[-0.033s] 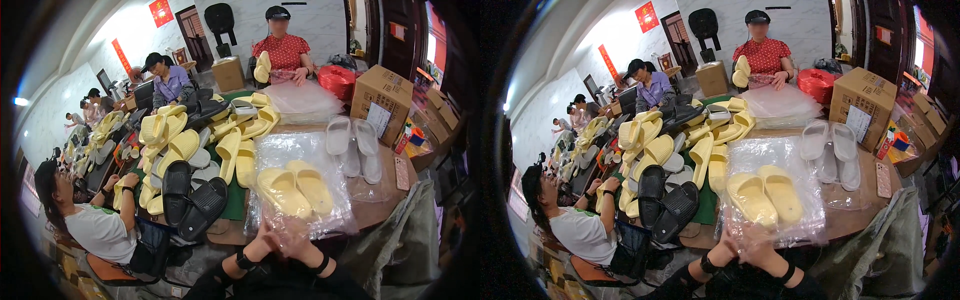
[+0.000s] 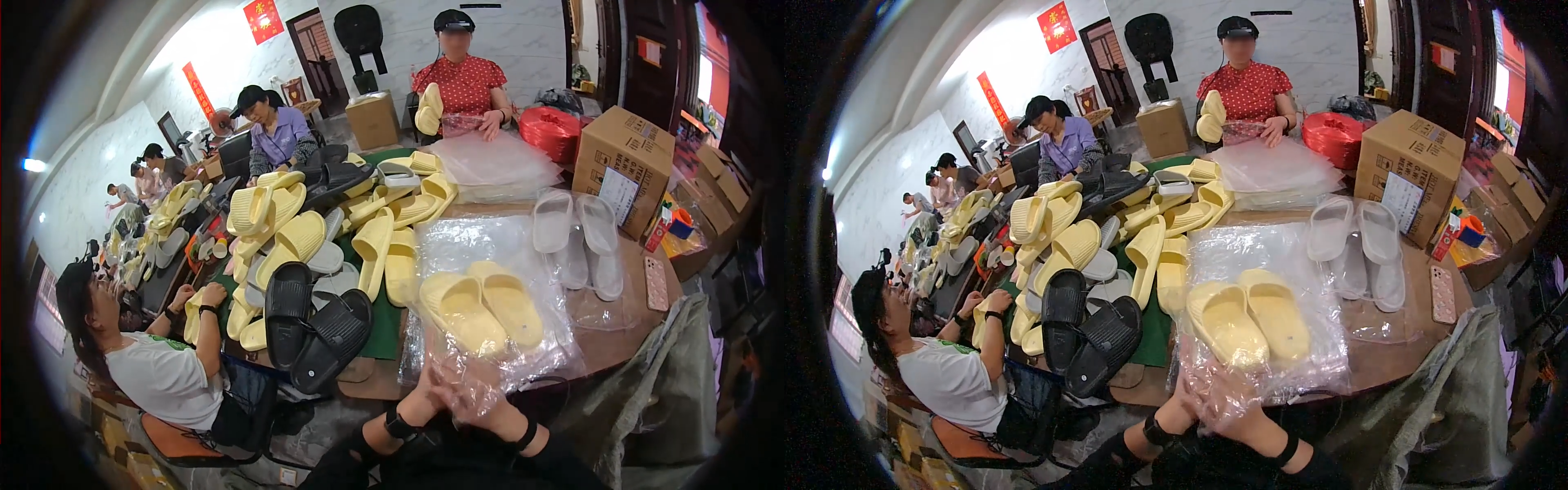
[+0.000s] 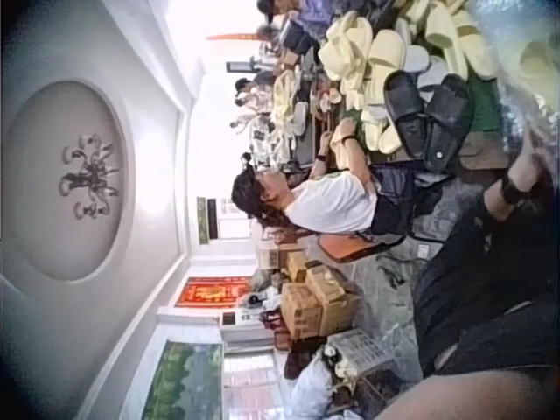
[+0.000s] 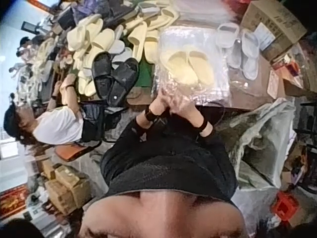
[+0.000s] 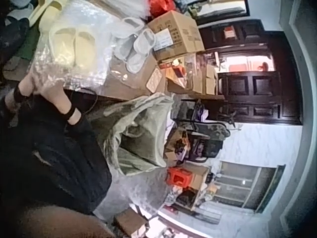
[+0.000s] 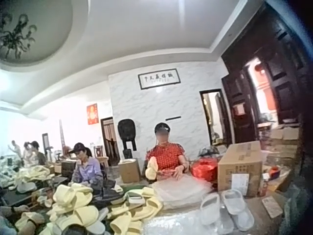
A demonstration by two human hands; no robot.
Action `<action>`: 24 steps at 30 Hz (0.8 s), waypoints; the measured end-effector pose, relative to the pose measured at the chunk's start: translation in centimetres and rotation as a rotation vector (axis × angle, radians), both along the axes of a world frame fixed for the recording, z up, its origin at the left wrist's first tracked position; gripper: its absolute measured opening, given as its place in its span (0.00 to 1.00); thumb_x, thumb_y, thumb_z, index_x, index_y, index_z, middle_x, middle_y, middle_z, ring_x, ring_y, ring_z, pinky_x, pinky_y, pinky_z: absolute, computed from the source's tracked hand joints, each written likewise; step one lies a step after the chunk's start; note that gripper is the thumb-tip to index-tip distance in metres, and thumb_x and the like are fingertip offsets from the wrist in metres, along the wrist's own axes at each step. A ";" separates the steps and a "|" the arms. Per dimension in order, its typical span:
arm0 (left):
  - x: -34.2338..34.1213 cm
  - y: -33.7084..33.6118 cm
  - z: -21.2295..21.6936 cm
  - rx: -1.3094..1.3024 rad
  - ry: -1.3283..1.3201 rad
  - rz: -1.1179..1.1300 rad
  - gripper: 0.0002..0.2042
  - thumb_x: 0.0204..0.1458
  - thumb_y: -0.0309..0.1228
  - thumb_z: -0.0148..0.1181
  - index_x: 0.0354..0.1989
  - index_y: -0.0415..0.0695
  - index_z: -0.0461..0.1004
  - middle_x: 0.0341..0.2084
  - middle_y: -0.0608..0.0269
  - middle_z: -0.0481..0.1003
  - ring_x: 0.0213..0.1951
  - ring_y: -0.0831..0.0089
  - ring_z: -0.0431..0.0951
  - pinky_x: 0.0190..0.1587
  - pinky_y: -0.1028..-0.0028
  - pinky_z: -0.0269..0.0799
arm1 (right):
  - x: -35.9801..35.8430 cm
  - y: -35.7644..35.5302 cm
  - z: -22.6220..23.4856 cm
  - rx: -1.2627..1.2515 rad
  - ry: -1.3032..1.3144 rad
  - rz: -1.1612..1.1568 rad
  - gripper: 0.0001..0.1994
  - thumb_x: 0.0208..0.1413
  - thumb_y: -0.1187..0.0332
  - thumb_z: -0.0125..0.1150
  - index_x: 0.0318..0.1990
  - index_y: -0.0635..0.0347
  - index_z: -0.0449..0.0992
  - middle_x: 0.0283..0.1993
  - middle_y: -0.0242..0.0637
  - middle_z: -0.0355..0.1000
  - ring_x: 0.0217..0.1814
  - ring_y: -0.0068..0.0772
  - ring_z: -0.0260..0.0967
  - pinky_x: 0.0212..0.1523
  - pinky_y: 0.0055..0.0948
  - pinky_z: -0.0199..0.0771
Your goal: Inspecting pairs of sandals for quality, placing them into plastic bags, and preparing them for shipment.
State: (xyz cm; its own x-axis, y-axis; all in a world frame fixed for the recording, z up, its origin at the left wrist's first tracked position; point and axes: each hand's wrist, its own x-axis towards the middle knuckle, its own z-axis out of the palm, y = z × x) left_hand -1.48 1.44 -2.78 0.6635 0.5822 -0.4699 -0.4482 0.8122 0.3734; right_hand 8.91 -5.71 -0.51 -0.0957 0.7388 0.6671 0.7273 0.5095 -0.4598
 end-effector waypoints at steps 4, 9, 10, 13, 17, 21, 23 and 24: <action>0.5 0.8 1.9 0.029 -0.449 -0.114 0.32 0.57 0.55 0.45 0.63 0.45 0.55 0.53 0.46 0.65 0.56 0.60 0.66 0.52 0.62 0.71 | 1.0 -2.5 0.2 0.052 0.040 0.114 0.15 0.42 0.70 0.67 0.42 0.56 0.77 0.48 0.40 0.74 0.45 0.40 0.72 0.40 0.35 0.71; 1.3 1.0 0.7 -0.015 -0.332 -0.023 0.27 0.59 0.40 0.50 0.62 0.39 0.53 0.55 0.46 0.65 0.54 0.57 0.68 0.56 0.63 0.69 | 4.6 -5.9 -2.7 -0.100 0.437 -0.169 0.07 0.44 0.70 0.67 0.30 0.61 0.78 0.28 0.35 0.75 0.29 0.34 0.72 0.34 0.27 0.67; 1.5 0.8 0.9 0.020 -0.264 -0.078 0.27 0.58 0.40 0.50 0.61 0.38 0.54 0.54 0.46 0.66 0.54 0.57 0.69 0.56 0.63 0.69 | 5.0 -6.2 -2.7 -0.394 0.617 -0.331 0.06 0.46 0.71 0.65 0.29 0.63 0.77 0.30 0.35 0.75 0.30 0.29 0.70 0.34 0.25 0.66; 2.0 0.2 0.6 0.057 -0.232 -0.170 0.23 0.59 0.37 0.49 0.59 0.37 0.59 0.52 0.46 0.68 0.53 0.59 0.70 0.55 0.63 0.69 | 6.5 -5.2 -3.3 -0.477 1.178 -0.183 0.15 0.54 0.67 0.60 0.46 0.66 0.71 0.43 0.38 0.72 0.45 0.29 0.69 0.44 0.26 0.69; 3.2 -1.3 0.6 0.163 -0.259 -0.271 0.17 0.60 0.30 0.48 0.55 0.37 0.61 0.48 0.50 0.71 0.50 0.61 0.73 0.51 0.64 0.74 | 7.1 -4.9 -4.0 -0.412 1.444 0.064 0.35 0.57 0.46 0.52 0.63 0.63 0.55 0.54 0.39 0.67 0.51 0.33 0.68 0.51 0.31 0.71; 3.6 -2.7 1.3 0.112 -0.222 -0.291 0.13 0.58 0.27 0.51 0.51 0.40 0.64 0.40 0.61 0.74 0.39 0.76 0.77 0.39 0.76 0.77 | 6.9 -3.7 -1.8 -0.574 1.694 -0.010 0.26 0.59 0.54 0.54 0.59 0.58 0.60 0.54 0.37 0.67 0.55 0.34 0.65 0.53 0.33 0.69; 3.5 -3.0 0.3 0.100 -0.089 -0.304 0.11 0.58 0.28 0.52 0.48 0.40 0.67 0.35 0.64 0.74 0.35 0.79 0.76 0.37 0.78 0.76 | 7.3 -3.5 -3.0 -0.583 1.710 -0.100 0.24 0.58 0.62 0.56 0.59 0.59 0.60 0.54 0.36 0.67 0.55 0.35 0.66 0.55 0.34 0.68; 3.3 -2.8 -0.1 0.128 -0.059 -0.367 0.12 0.59 0.30 0.51 0.50 0.42 0.66 0.40 0.67 0.73 0.40 0.78 0.75 0.40 0.77 0.74 | 7.9 -4.1 -3.3 -0.435 0.837 -0.176 0.23 0.58 0.65 0.56 0.58 0.61 0.60 0.54 0.37 0.67 0.54 0.36 0.66 0.55 0.34 0.67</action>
State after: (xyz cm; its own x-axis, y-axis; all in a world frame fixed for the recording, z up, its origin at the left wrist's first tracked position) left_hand 1.79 -1.38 -2.91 0.8623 0.3523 -0.3637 -0.1598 0.8709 0.4648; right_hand 16.77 -9.81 -3.83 0.4231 0.8963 0.1331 0.1270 0.0868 -0.9881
